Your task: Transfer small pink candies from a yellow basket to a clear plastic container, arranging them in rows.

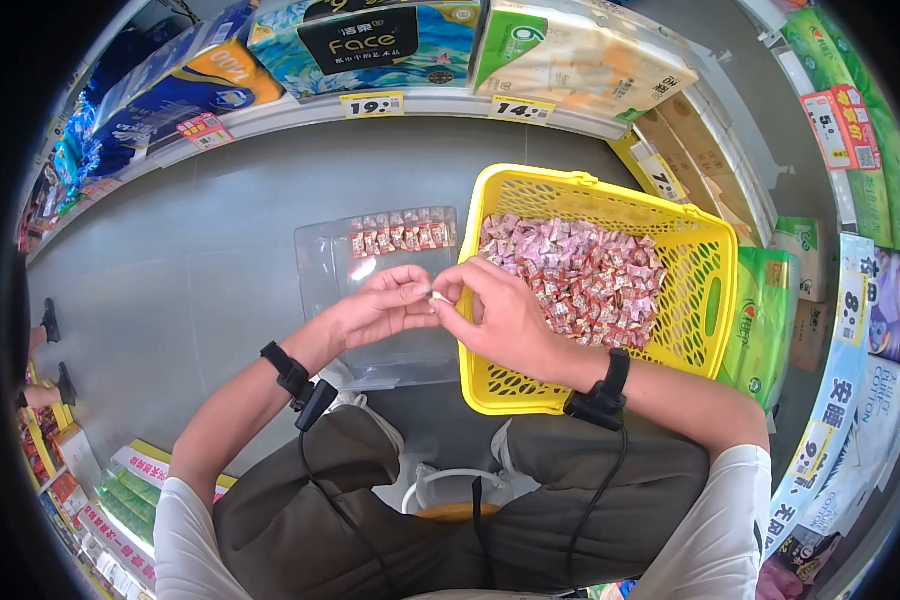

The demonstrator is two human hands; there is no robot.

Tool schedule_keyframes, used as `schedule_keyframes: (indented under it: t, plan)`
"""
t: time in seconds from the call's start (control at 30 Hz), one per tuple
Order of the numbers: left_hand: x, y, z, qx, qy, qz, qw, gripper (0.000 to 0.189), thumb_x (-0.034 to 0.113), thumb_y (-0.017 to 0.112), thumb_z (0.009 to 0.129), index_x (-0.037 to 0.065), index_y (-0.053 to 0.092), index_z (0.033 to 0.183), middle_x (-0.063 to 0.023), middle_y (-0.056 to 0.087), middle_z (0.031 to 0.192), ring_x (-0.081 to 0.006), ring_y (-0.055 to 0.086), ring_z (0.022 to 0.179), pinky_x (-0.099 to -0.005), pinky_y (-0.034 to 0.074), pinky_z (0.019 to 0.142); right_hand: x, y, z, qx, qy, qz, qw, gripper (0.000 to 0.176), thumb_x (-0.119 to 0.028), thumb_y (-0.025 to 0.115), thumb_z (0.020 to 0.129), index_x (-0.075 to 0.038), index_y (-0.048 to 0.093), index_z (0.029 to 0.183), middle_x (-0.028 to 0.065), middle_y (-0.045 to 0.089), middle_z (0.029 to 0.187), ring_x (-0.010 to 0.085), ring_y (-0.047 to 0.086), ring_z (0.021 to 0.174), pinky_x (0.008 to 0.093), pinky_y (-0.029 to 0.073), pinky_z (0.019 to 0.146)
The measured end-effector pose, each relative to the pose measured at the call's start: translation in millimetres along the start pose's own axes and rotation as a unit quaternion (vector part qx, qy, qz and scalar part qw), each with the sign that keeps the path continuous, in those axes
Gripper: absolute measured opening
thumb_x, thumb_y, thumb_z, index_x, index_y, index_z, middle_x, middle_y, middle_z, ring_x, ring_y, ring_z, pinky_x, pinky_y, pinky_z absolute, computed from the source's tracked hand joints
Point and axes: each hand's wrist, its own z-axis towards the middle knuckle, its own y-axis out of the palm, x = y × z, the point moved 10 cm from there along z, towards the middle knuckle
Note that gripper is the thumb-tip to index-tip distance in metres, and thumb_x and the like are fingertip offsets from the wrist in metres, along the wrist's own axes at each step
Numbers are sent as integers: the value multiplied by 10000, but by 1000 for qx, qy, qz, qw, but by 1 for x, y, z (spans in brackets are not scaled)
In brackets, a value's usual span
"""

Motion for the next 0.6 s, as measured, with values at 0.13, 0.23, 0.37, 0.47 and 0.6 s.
schedule_keyframes:
  t: [0.13, 0.23, 0.37, 0.47, 0.6]
  plan:
    - [-3, 13, -5, -33, -62, -37, 997, 204, 158, 586, 1015, 58, 606, 1191, -114, 644, 1199, -274, 649, 1144, -393, 552, 991, 5, -5, 3, 23, 31, 5, 999, 183, -161, 729, 885, -40, 662, 1005, 56, 613, 853, 131, 531, 585, 291, 443, 570]
    - [-4, 23, -8, -78, -69, -10, 995, 228, 132, 589, 1009, 48, 600, 1220, -135, 646, 1203, -314, 649, 1152, -389, 569, 969, 12, -5, 2, 23, 49, 16, 998, 201, -175, 742, 887, -33, 641, 988, 44, 608, 844, 106, 510, 549, 280, 430, 540]
    - [-7, 16, -7, -39, -55, 30, 997, 206, 128, 595, 1006, 41, 612, 1193, -140, 661, 1176, -305, 677, 1097, -370, 590, 932, 31, -2, -3, 26, 96, 85, 991, 219, -181, 755, 892, -21, 623, 961, 33, 595, 769, 79, 486, 500, 261, 401, 484]
    - [-6, 4, -2, -29, -30, 9, 999, 189, 142, 603, 1004, 42, 621, 1163, -129, 678, 1133, -287, 698, 1045, -351, 602, 900, 30, -1, -2, 28, 64, 64, 995, 218, -174, 758, 892, -16, 617, 941, 37, 607, 725, 70, 517, 504, 258, 403, 470]
    - [5, 2, 1, 11, 0, 0, 1000, 203, 178, 634, 991, 28, 627, 1127, -123, 690, 1085, -233, 704, 1027, -324, 608, 877, 34, 1, -1, 29, 87, 121, 988, 215, -169, 762, 889, -13, 623, 942, 57, 667, 745, 67, 590, 546, 262, 430, 474]
